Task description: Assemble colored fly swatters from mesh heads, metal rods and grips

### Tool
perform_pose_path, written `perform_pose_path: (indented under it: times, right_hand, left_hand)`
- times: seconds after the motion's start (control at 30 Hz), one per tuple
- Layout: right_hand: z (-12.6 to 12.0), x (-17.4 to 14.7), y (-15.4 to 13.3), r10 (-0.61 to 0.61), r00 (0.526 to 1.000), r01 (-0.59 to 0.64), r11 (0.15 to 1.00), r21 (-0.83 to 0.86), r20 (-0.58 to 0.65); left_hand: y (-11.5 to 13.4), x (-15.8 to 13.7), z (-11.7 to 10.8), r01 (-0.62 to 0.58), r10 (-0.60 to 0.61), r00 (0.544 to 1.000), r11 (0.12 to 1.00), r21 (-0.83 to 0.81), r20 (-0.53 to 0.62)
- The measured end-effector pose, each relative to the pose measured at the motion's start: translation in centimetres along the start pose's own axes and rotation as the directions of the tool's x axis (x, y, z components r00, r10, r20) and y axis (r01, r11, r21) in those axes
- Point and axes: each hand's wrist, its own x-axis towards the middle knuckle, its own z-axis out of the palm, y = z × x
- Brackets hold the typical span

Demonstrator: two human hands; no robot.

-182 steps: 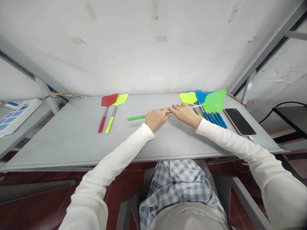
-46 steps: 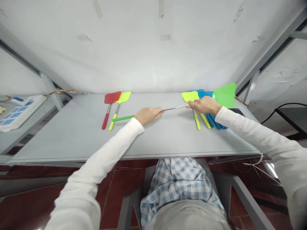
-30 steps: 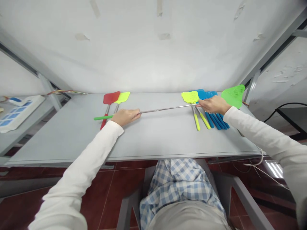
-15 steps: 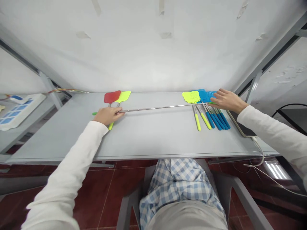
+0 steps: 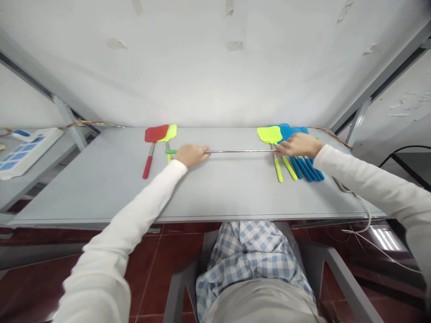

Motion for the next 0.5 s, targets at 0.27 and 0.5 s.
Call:
perform_pose_path:
  times: [0.27,0.5]
  right_hand:
    - [-3.0,2.6,-2.9,-0.013,0.999,0.014,1.000,-0.026,0.033]
    - [-4.2,3.0,-5.0,-0.047,0.996,0.045,0.999,-0.027,-0.075]
  left_hand:
    - [7.0,1.1,-0.9,-0.073,0.066,0.996,0.984,0.160,0.051]
    - [10.3,1.0,-1.1,-0.144,0.143,0.990,0.984,0.102,0.014]
